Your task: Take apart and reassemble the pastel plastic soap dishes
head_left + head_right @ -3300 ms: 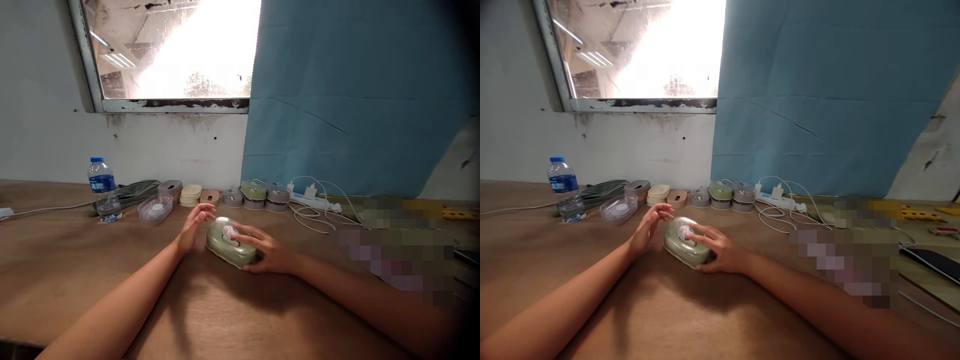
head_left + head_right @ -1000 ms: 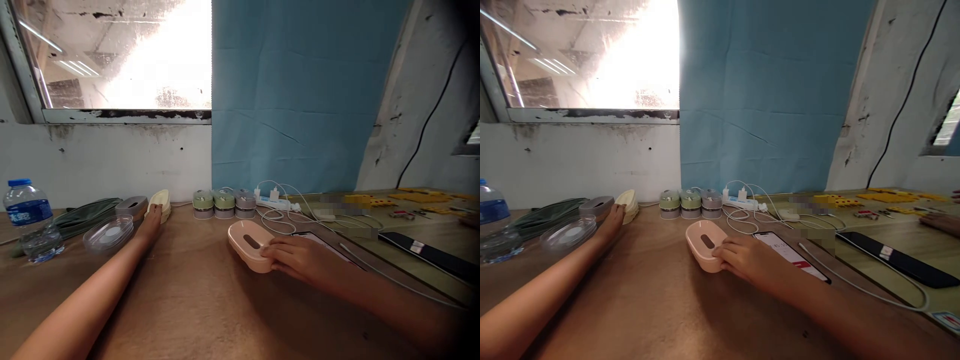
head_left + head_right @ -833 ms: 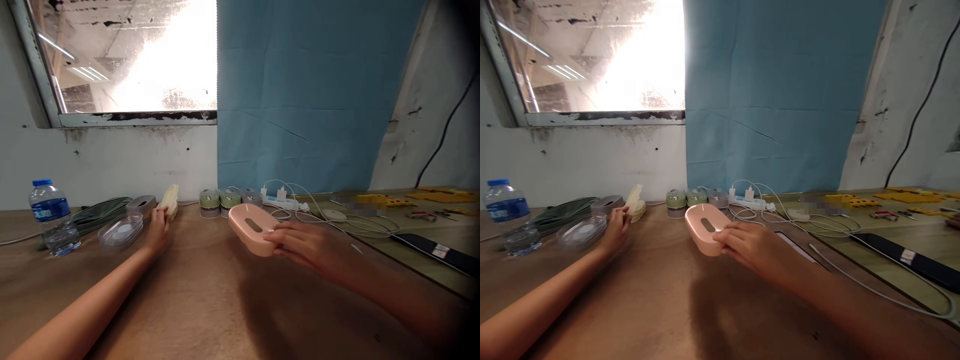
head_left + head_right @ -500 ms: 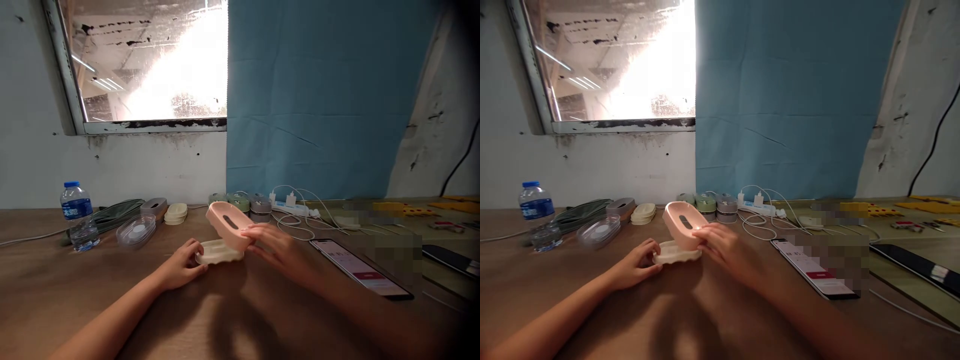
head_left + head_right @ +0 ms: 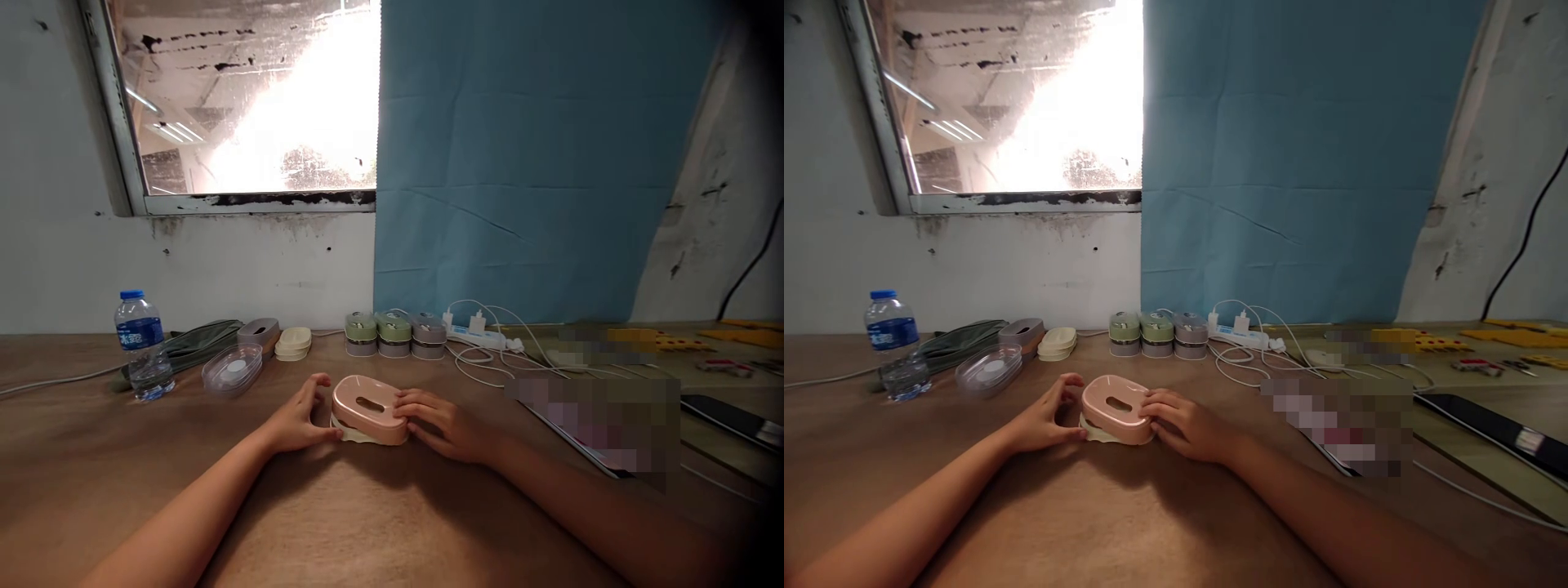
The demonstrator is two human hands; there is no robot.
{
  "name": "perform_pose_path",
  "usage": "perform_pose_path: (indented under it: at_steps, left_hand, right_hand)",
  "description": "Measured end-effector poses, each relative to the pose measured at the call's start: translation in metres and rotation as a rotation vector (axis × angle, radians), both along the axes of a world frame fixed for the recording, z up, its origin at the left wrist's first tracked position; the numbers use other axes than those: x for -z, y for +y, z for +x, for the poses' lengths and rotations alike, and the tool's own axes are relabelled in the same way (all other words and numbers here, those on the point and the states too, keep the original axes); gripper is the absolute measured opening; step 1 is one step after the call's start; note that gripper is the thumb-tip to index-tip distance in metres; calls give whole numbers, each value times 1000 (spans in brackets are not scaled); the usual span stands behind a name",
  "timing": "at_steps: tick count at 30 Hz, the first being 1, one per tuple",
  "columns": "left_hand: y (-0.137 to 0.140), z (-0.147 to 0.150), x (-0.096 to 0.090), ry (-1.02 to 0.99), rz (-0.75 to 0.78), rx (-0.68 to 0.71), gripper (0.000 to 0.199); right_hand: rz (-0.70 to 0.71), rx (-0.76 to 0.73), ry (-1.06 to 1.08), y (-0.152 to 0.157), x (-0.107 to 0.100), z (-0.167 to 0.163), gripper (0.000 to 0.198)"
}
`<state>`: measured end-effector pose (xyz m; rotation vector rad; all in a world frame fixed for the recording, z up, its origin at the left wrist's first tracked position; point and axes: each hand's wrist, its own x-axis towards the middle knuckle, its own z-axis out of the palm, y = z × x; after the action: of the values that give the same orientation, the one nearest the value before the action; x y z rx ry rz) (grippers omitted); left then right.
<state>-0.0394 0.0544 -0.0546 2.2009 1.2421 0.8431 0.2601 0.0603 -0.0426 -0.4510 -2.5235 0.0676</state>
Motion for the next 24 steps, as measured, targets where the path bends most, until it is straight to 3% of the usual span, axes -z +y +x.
perform_pose_path:
  at_steps: [4,12,24]
  left_hand:
    - [-3,8,-1,-30,15,105,81]
    - [-2,14,1,-76,13,155,85]
    - [0,9,2,3,16,104,76]
  right_hand:
    - [-88,34,46,3,5,0,31]
    - [-224,138,67,0,6,-4,38]
    - [-294,274,133,5,16,-14,47]
